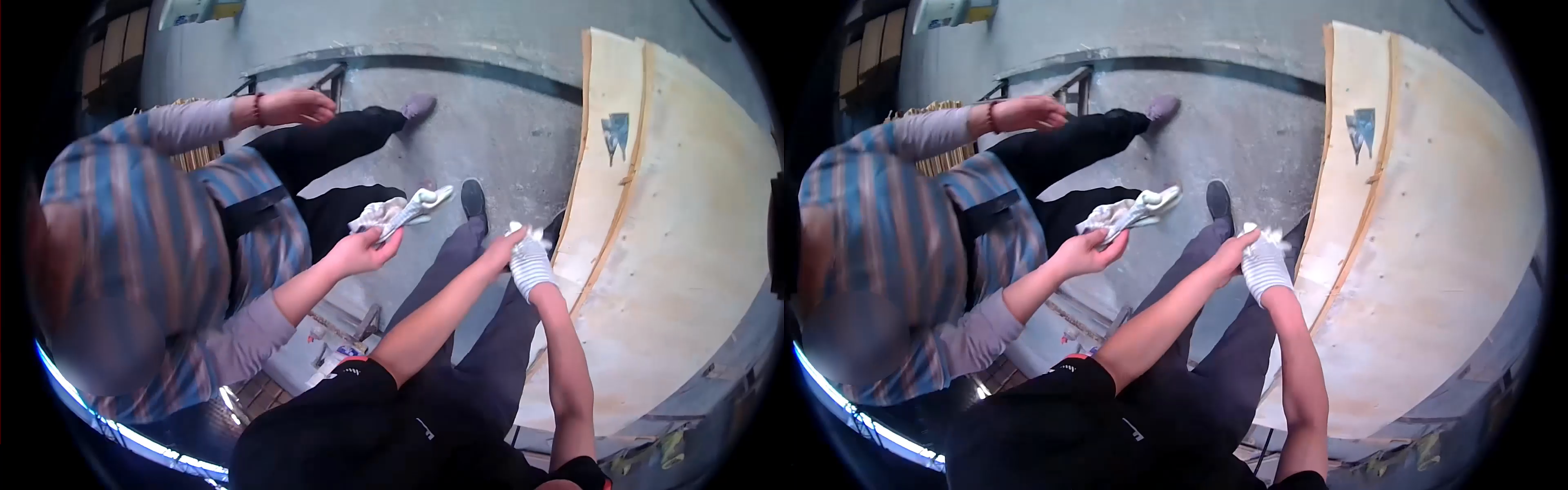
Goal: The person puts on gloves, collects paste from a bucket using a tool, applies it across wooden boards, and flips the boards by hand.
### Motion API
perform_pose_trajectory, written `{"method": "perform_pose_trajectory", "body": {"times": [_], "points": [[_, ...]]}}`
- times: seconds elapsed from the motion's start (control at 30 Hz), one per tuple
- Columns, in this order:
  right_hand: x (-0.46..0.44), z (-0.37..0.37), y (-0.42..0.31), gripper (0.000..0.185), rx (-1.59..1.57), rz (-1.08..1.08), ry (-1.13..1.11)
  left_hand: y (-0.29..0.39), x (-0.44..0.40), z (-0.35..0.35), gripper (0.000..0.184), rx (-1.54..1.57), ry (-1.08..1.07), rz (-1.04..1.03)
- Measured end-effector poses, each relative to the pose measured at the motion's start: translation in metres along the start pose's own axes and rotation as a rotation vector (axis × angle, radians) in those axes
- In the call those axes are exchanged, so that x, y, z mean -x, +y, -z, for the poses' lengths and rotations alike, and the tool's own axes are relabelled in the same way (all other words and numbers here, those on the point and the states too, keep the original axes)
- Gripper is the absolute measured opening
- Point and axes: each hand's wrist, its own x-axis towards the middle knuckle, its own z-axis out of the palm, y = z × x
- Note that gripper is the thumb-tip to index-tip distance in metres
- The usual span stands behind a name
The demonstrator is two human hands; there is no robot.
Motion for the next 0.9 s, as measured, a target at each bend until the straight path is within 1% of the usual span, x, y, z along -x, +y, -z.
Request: {"method": "perform_pose_trajectory", "body": {"times": [0.03,0.07,0.13,0.17,0.2,0.23,0.27,0.3,0.33,0.4,0.43,0.47,0.53,0.57,0.6,0.67,0.7,0.73,0.77,0.8,0.87,0.9], "points": [[0.005,0.016,-0.031,0.035,0.421,0.040,-0.099,0.006,0.016,-0.002,0.059,0.001,0.027,0.010],[0.022,0.031,-0.060,0.034,0.371,-0.007,-0.164,0.007,0.034,-0.002,0.057,-0.003,0.050,0.009],[0.049,0.027,-0.060,0.034,0.211,0.253,-0.041,0.008,0.068,-0.006,0.050,-0.051,0.106,-0.002],[0.064,0.032,-0.074,0.035,0.138,0.248,0.004,0.011,0.088,-0.015,0.054,-0.111,0.123,-0.066],[0.078,0.040,-0.089,0.036,0.061,0.235,0.043,0.011,0.096,-0.020,0.056,-0.161,0.149,-0.111],[0.085,0.041,-0.093,0.037,0.095,0.200,0.048,0.008,0.097,-0.022,0.058,-0.255,0.196,-0.177],[0.097,0.048,-0.113,0.036,0.074,0.165,0.098,0.010,0.096,-0.022,0.060,-0.369,0.254,-0.235],[0.111,0.069,-0.151,0.038,0.132,0.134,0.073,0.011,0.098,-0.024,0.062,-0.452,0.305,-0.267],[0.135,0.086,-0.190,0.041,0.195,0.097,0.045,0.019,0.116,-0.030,0.061,-0.611,0.368,-0.231],[0.123,0.053,-0.167,0.047,0.241,-0.084,0.043,0.023,0.138,-0.039,0.060,-0.611,0.442,-0.368],[0.145,0.074,-0.209,0.050,0.243,-0.073,0.077,0.022,0.119,-0.034,0.058,-0.833,0.402,-0.445],[0.178,0.102,-0.260,0.047,0.188,-0.115,0.043,0.029,0.139,-0.050,0.059,-0.785,0.407,-0.430],[0.215,0.105,-0.280,0.044,0.212,0.005,0.198,0.032,0.171,-0.072,0.059,-0.688,0.416,-0.383],[0.227,0.111,-0.285,0.042,0.203,-0.042,0.209,0.032,0.163,-0.082,0.061,-0.871,0.407,-0.470],[0.247,0.124,-0.314,0.040,0.192,-0.091,0.219,0.037,0.176,-0.096,0.062,-0.847,0.413,-0.472],[0.298,0.151,-0.379,0.037,0.276,-0.055,0.074,0.058,0.198,-0.122,0.064,-0.803,0.421,-0.463],[0.328,0.169,-0.420,0.036,0.376,0.033,-0.084,0.070,0.204,-0.122,0.065,-0.754,0.431,-0.478],[0.351,0.181,-0.447,0.034,0.475,0.119,-0.247,0.080,0.206,-0.114,0.066,-0.702,0.441,-0.493],[0.365,0.182,-0.460,0.035,0.368,0.328,-0.120,0.092,0.206,-0.112,0.067,-0.648,0.451,-0.512],[0.367,0.196,-0.480,0.036,0.281,0.215,-0.068,0.103,0.211,-0.117,0.068,-0.586,0.401,-0.568],[0.378,0.213,-0.515,0.038,0.065,-0.026,0.039,0.115,0.252,-0.133,0.071,-0.475,0.307,-0.681],[0.369,0.214,-0.488,0.039,0.166,-0.005,0.195,0.124,0.263,-0.137,0.073,-0.414,0.279,-0.673]]}}
